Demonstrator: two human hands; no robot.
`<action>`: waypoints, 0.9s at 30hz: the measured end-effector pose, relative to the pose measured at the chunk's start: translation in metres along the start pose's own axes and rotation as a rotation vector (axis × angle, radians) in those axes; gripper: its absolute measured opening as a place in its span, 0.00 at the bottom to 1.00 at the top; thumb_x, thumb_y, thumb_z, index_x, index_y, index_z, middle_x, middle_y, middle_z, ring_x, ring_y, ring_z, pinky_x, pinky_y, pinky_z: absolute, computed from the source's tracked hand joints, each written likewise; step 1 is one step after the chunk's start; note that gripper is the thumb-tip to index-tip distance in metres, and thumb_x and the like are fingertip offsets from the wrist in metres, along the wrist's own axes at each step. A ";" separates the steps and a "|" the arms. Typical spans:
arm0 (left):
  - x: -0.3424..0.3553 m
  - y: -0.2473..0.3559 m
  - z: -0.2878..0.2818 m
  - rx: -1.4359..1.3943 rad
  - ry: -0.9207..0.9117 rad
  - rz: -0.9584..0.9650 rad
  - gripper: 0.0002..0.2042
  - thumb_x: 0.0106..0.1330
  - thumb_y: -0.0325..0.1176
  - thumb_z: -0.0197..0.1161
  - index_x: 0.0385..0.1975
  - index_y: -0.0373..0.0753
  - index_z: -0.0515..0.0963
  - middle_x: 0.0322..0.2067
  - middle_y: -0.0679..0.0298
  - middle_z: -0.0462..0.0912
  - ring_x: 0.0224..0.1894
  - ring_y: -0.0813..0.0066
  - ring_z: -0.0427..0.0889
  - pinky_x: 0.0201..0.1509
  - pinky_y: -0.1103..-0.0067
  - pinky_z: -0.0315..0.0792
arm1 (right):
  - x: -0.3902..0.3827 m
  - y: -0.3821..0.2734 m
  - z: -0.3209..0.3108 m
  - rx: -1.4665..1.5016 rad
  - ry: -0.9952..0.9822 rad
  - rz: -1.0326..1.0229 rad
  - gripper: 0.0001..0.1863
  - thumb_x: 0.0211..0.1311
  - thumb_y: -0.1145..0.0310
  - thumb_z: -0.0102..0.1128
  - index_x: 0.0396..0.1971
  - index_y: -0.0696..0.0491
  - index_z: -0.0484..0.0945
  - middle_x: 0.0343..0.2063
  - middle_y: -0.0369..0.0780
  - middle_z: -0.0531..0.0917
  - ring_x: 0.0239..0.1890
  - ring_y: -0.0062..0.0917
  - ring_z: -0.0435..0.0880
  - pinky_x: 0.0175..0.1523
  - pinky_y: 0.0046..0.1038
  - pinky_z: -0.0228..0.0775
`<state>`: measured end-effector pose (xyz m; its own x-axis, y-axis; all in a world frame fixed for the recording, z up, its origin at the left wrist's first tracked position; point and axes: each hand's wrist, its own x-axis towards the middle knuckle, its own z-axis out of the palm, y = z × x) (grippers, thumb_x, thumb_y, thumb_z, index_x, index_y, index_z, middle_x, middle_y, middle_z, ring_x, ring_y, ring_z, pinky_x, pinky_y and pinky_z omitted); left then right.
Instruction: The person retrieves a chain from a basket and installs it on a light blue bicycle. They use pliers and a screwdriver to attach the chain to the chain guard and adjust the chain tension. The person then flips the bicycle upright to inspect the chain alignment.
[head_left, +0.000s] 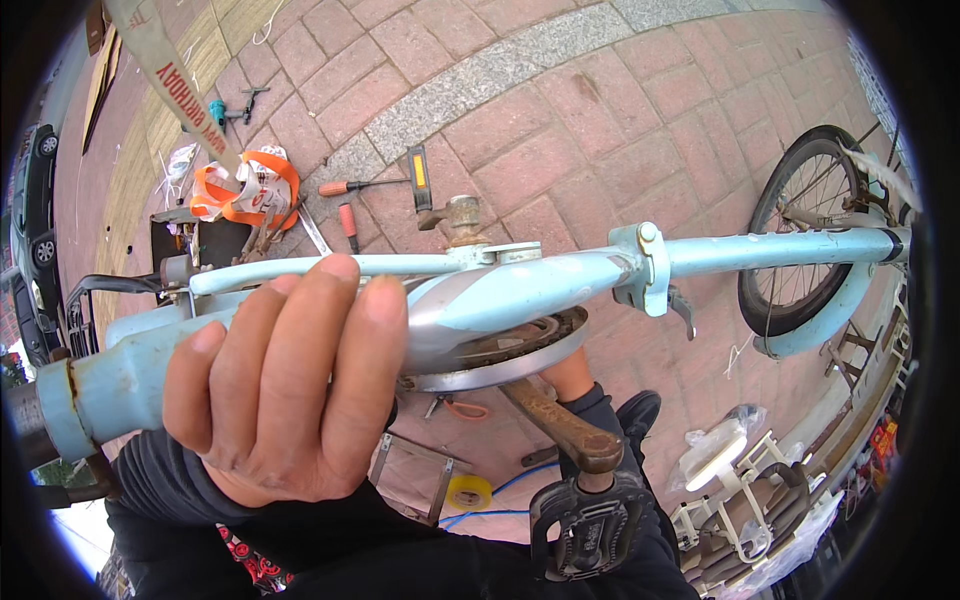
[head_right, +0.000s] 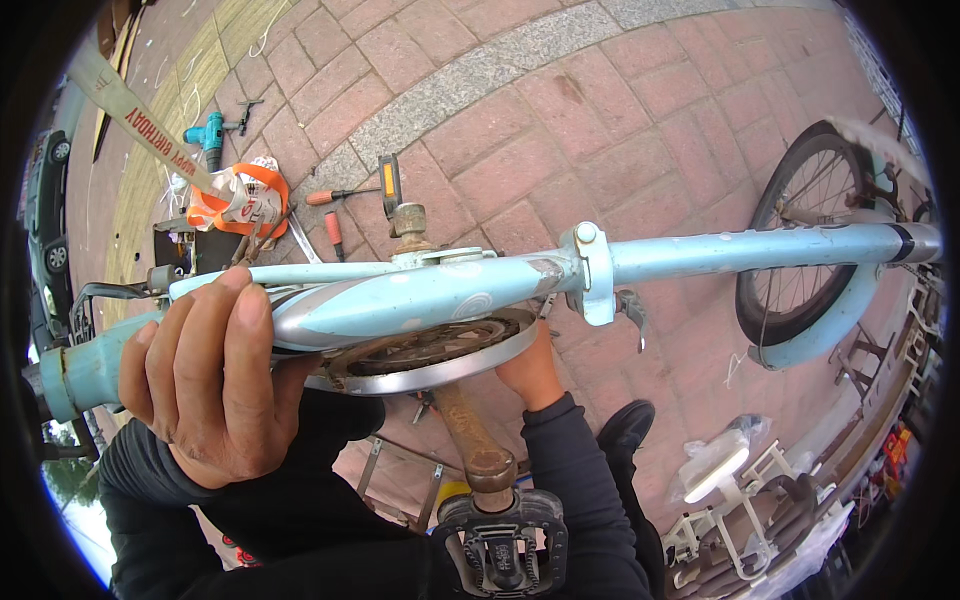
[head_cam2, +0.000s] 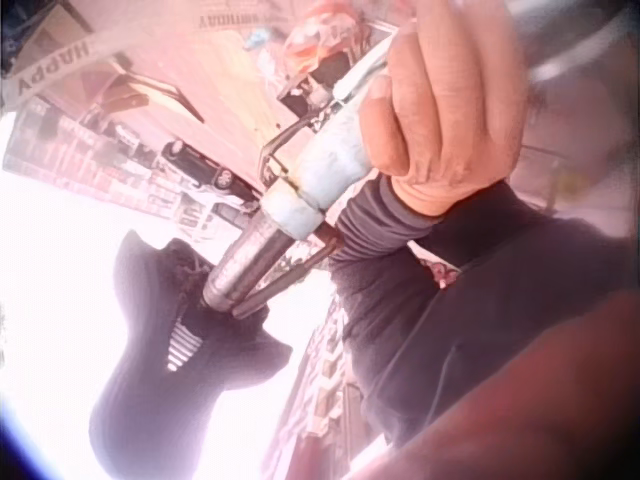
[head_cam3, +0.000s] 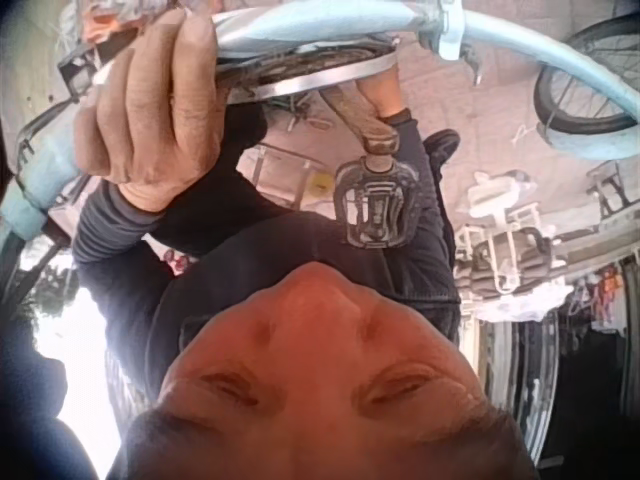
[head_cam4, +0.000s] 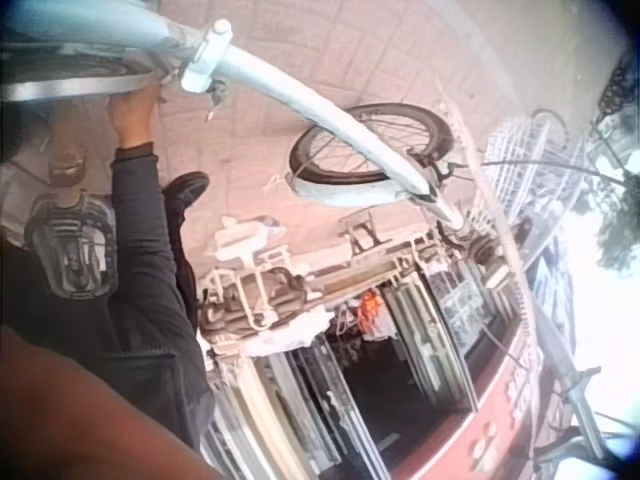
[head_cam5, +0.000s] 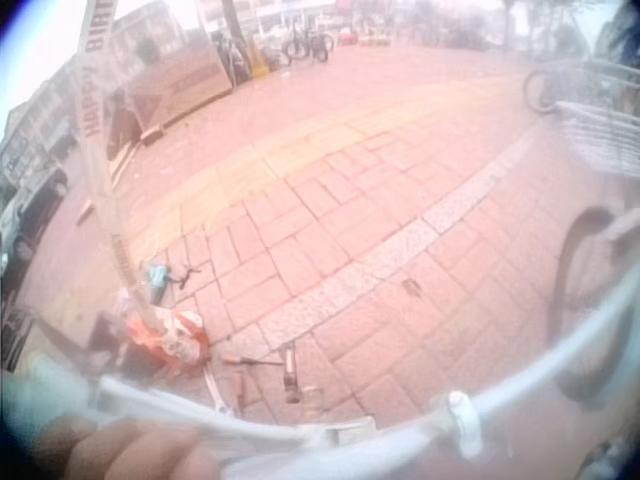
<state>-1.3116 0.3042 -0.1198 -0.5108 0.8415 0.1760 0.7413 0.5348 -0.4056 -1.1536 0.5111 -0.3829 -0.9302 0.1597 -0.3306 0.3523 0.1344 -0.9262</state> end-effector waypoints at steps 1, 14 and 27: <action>-0.002 0.001 -0.007 -0.049 -0.048 -0.008 0.25 0.65 0.44 0.68 0.58 0.37 0.77 0.50 0.56 0.85 0.50 0.63 0.83 0.60 0.66 0.64 | 0.000 -0.002 -0.001 -0.082 0.003 -0.027 0.13 0.53 0.78 0.67 0.41 0.60 0.85 0.37 0.46 0.89 0.41 0.33 0.89 0.48 0.32 0.79; 0.006 0.038 -0.022 -0.917 -0.519 -0.293 0.31 0.43 0.23 0.75 0.53 0.30 0.79 0.50 0.48 0.81 0.52 0.46 0.80 0.59 0.57 0.72 | 0.000 0.015 -0.004 0.136 -0.037 0.075 0.29 0.54 0.73 0.70 0.57 0.61 0.74 0.54 0.50 0.80 0.59 0.40 0.78 0.64 0.36 0.68; 0.004 0.071 -0.023 -0.841 -0.441 -0.562 0.24 0.50 0.25 0.72 0.51 0.33 0.83 0.53 0.47 0.82 0.58 0.43 0.78 0.65 0.54 0.64 | -0.005 0.020 -0.018 0.050 -0.141 0.028 0.31 0.58 0.69 0.71 0.61 0.58 0.72 0.57 0.48 0.79 0.61 0.38 0.77 0.66 0.39 0.66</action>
<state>-1.2506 0.3473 -0.1278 -0.8546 0.4501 -0.2591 0.3287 0.8550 0.4012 -1.1399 0.5303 -0.3962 -0.9268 0.0231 -0.3750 0.3755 0.0826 -0.9231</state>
